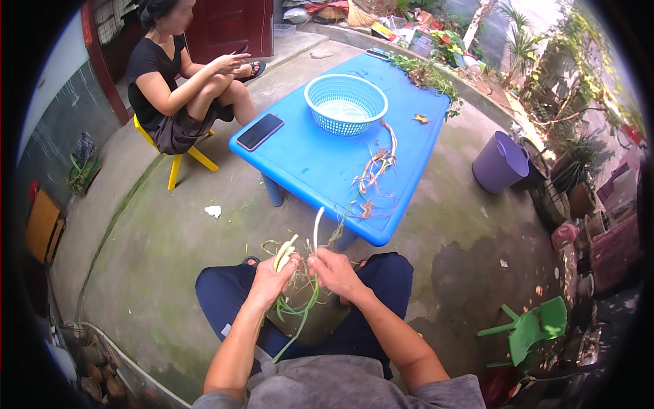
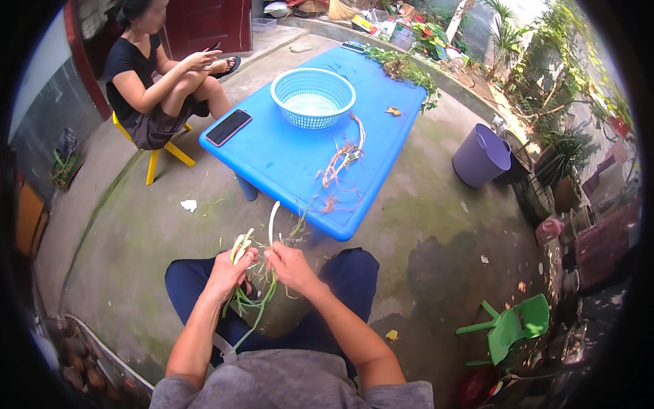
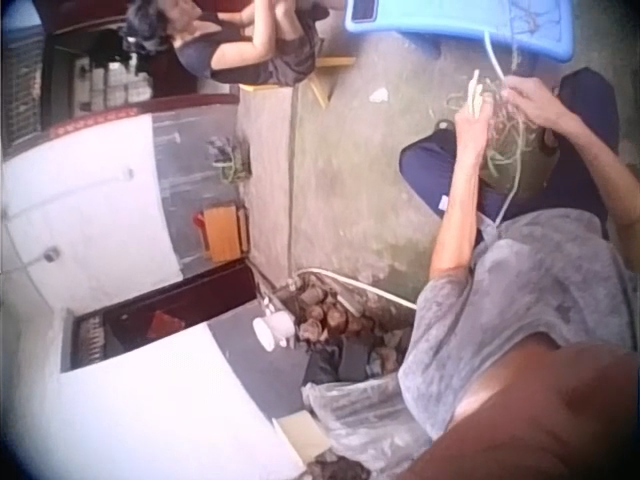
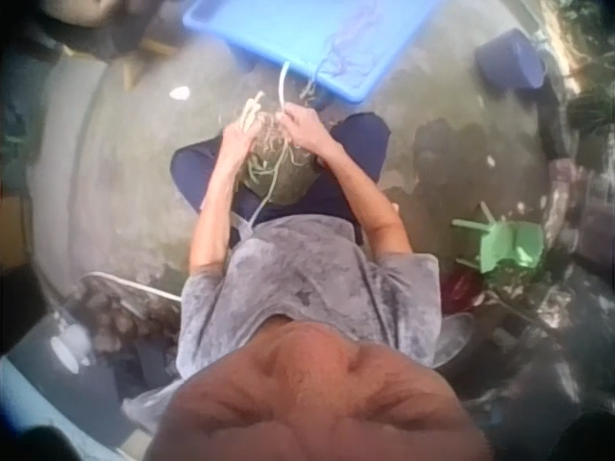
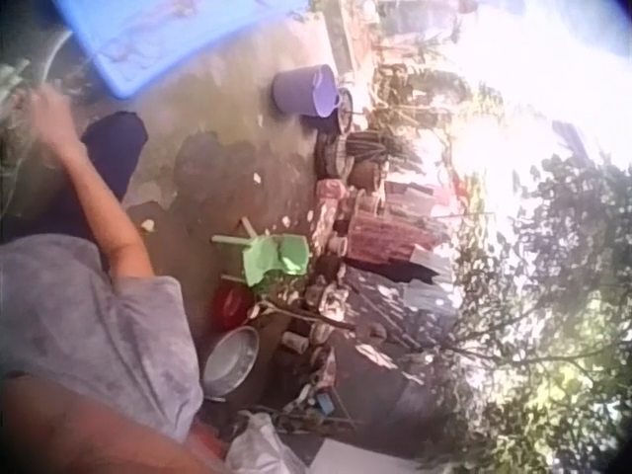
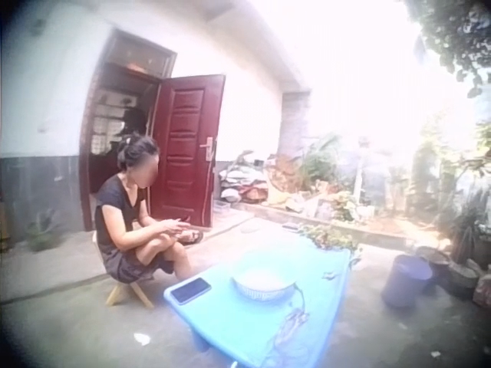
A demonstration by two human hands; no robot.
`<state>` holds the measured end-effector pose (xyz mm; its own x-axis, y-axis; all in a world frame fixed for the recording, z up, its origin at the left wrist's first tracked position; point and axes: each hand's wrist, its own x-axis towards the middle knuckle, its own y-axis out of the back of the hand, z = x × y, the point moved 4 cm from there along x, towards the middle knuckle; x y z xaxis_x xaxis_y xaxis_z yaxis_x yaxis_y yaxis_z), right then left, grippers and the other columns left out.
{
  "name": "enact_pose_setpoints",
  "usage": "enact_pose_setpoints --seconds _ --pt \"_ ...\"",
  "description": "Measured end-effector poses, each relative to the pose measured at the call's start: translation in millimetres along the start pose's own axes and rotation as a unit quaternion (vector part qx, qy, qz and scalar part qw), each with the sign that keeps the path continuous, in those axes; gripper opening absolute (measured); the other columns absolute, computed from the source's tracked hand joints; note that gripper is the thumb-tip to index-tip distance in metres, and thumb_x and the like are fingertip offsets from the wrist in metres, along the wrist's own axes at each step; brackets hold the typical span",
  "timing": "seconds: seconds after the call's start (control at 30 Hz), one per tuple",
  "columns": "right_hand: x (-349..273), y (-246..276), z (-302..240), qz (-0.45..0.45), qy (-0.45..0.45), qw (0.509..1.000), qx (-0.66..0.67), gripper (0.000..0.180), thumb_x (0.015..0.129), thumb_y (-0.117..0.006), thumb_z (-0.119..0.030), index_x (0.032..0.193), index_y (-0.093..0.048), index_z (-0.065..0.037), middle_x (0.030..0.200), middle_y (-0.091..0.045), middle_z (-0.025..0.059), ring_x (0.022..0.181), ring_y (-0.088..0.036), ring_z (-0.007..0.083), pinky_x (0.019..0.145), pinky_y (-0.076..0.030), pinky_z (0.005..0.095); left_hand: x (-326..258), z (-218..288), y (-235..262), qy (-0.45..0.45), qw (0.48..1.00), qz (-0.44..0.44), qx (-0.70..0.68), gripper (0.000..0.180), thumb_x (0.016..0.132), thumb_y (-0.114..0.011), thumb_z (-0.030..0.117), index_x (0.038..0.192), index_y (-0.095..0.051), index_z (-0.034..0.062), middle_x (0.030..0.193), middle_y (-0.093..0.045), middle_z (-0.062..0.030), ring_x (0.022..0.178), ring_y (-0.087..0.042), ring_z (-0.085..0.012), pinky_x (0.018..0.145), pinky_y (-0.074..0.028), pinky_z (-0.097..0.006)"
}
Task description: The person prepares green leafy vegetables by peeling and snapping the stalks by hand on a blue table.
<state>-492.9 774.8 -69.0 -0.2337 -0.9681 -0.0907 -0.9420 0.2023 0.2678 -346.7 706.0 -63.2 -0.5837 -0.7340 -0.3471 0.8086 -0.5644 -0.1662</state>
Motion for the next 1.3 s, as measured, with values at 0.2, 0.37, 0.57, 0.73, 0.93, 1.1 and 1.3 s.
enact_pose_setpoints --seconds 0.2,0.37,0.57,0.73,0.93,1.1,1.3 --pt "29.4 -3.5 -11.7 -0.167 0.061 0.979 -0.097 0.030 0.091 -0.058 -0.027 0.098 -0.061 0.002 0.070 -0.059 0.0091 0.058 -0.062 0.0149 0.055 -0.048 0.0294 14.6 2.0 7.0 -0.034 0.998 0.037 -0.038 0.016 0.094 -0.055 0.019 0.093 -0.060 0.0034 0.067 -0.059 -0.0008 0.048 -0.042 -0.0038 0.043 -0.032 -0.019" --pt "107.6 97.7 20.4 0.400 0.191 0.851 -0.283 0.024 0.084 -0.061 -0.020 0.094 -0.063 0.002 0.091 -0.063 0.0212 0.079 -0.061 0.0382 0.073 -0.050 0.0434 23.1 -3.9 14.2 -0.061 0.993 0.075 -0.074 0.024 0.098 -0.048 0.027 0.095 -0.055 0.0038 0.056 -0.047 -0.0006 0.049 -0.048 -0.0104 0.046 -0.038 -0.022" --pt "121.9 168.7 74.8 0.244 -0.079 0.966 -0.007 0.034 0.078 -0.070 -0.018 0.102 -0.059 0.003 0.083 -0.064 0.0112 0.071 -0.063 0.0218 0.060 -0.050 0.0330 18.1 1.2 6.6 -0.033 0.983 0.027 -0.181 0.021 0.095 -0.054 0.022 0.092 -0.054 0.0018 0.056 -0.041 0.0005 0.042 -0.042 -0.0101 0.040 -0.036 -0.024" --pt "80.3 157.5 28.9 0.128 0.024 0.906 0.403 0.019 0.084 -0.066 -0.011 0.100 -0.060 -0.005 0.079 -0.063 0.0032 0.065 -0.061 0.0113 0.052 -0.046 0.0228 31.2 18.4 -2.5 -0.056 0.992 0.036 -0.110 0.016 0.084 -0.070 0.017 0.087 -0.060 0.0041 0.059 -0.049 0.0026 0.040 -0.039 -0.0042 0.036 -0.029 -0.019" --pt "55.1 101.4 7.6 0.062 0.037 0.926 0.372 0.016 0.085 -0.065 -0.009 0.099 -0.059 -0.004 0.082 -0.064 0.0063 0.068 -0.063 0.0128 0.056 -0.049 0.0226 69.7 49.1 -66.3 -0.249 0.968 0.009 -0.033 0.022 0.077 -0.073 0.005 0.096 -0.062 0.0005 0.082 -0.063 -0.0025 0.065 -0.054 -0.0052 0.057 -0.044 -0.019" --pt "55.6 89.8 21.0 0.054 0.013 0.962 0.269 0.015 0.086 -0.064 -0.012 0.097 -0.060 -0.002 0.082 -0.065 0.0068 0.065 -0.063 0.0132 0.054 -0.049 0.0220 84.5 32.3 -48.6 -0.135 0.990 -0.026 0.011 0.021 0.075 -0.073 0.004 0.094 -0.063 -0.0001 0.082 -0.063 -0.0028 0.074 -0.057 -0.0090 0.068 -0.047 -0.023" --pt "92.4 118.1 41.0 0.215 0.098 0.969 -0.065 0.016 0.088 -0.058 -0.012 0.098 -0.064 -0.001 0.107 -0.060 0.0098 0.074 -0.065 0.0216 0.061 -0.053 0.0314 60.8 17.7 -14.9 0.041 0.996 -0.046 -0.062 0.024 0.077 -0.071 0.006 0.099 -0.064 -0.0025 0.080 -0.063 -0.0027 0.066 -0.055 -0.0083 0.059 -0.044 -0.021"
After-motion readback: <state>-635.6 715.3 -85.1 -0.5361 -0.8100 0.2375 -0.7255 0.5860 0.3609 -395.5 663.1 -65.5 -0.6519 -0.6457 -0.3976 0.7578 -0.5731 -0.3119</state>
